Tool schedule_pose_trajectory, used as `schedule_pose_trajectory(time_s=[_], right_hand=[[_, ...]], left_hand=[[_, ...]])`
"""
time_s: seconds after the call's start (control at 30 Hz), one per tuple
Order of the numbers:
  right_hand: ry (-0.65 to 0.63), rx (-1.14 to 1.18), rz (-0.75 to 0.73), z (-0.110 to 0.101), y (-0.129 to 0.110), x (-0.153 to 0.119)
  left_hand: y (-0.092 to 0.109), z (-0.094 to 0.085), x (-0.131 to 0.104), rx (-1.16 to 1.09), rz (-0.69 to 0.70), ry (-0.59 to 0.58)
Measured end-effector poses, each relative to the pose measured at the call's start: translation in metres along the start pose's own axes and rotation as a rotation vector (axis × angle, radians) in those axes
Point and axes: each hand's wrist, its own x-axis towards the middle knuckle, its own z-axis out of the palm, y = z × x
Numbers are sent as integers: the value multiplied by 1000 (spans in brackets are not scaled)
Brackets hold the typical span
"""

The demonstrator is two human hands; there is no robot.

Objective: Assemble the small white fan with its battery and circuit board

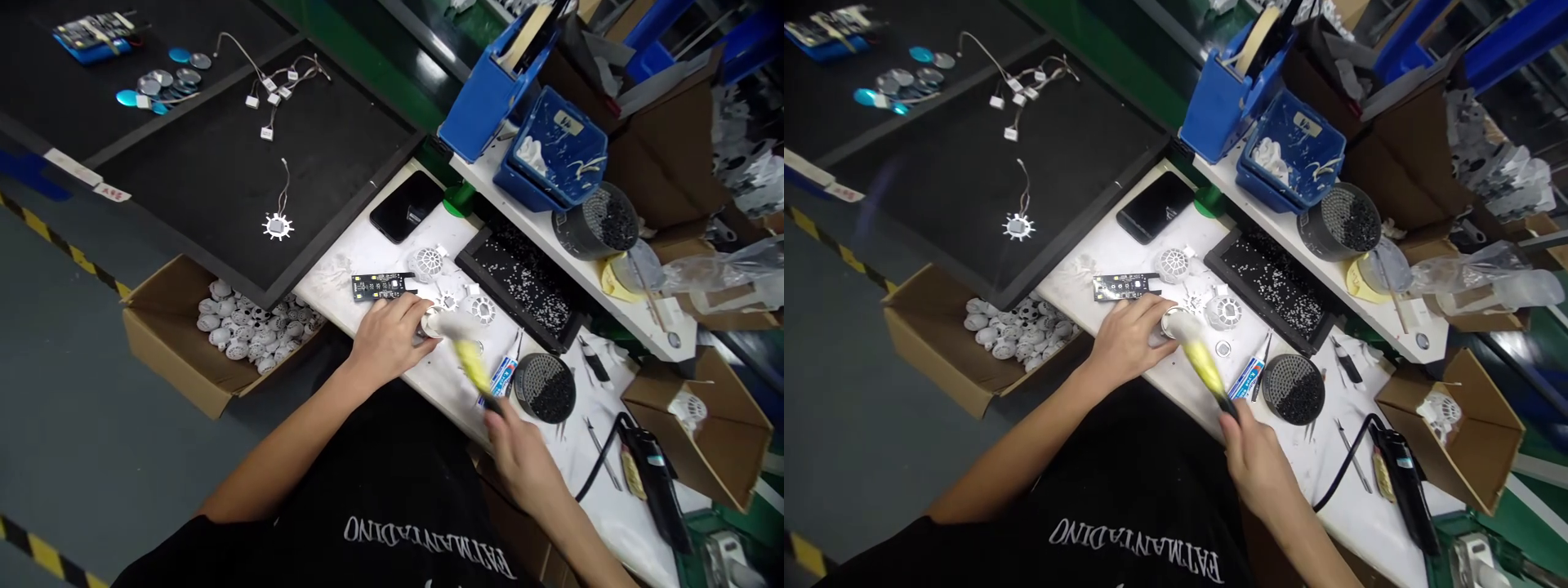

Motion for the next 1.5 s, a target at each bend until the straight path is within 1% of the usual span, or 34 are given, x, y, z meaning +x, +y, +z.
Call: schedule_pose_trajectory(time_s=[0.03, 0.1, 0.23, 0.3, 0.37, 0.47, 0.53, 0.77, 0.87, 0.93, 1.03, 1.07, 1.13, 1.23, 1.3, 1.37, 1.43, 1.47, 1.5], right_hand=[[-32, -5, 28, 2, 3, 3], [-55, 77, 51, 6, 10, 5], [50, 319, 11, 13, 27, 2], [76, 339, 10, 20, 32, 3], [69, 346, 13, 30, 33, 6], [53, 307, 14, 40, 29, 11], [52, 252, 17, 41, 25, 11], [7, 59, 30, 31, 5, 16], [-4, -1, 9, 18, -6, 10], [55, -2, 3, 3, -12, -1], [199, -3, -61, -16, -12, -18], [218, -12, -89, -18, -10, -19], [191, -39, -113, -12, -5, -15], [100, -66, -80, 3, -1, -1], [64, -68, -43, 5, -1, 1], [123, -16, -43, -4, -2, -5], [223, 69, -96, -13, -2, -14], [245, 93, -121, -15, -3, -17], [227, 95, -134, -15, -3, -18]], left_hand=[[0, 0, 0, -2, 2, 0], [0, 1, 0, 5, 6, 8], [0, 2, 0, 41, 14, 39], [1, 2, 0, 46, 23, 48], [2, 1, 0, 39, 21, 47], [3, 0, 0, 32, -1, 41], [4, 0, 0, 35, -9, 38], [3, 2, -1, 16, 10, 67], [2, 2, -2, 14, 16, 73], [2, 3, -2, 23, 16, 65], [1, 5, -2, 40, 36, 68], [0, 6, -2, 45, 45, 81], [-1, 7, -2, 53, 59, 107], [-1, 8, -2, 64, 60, 115], [-1, 9, -2, 66, 56, 109], [-1, 10, -2, 70, 54, 118], [-1, 11, -2, 81, 57, 134], [-1, 12, -2, 85, 60, 144], [-1, 12, -2, 86, 61, 150]])
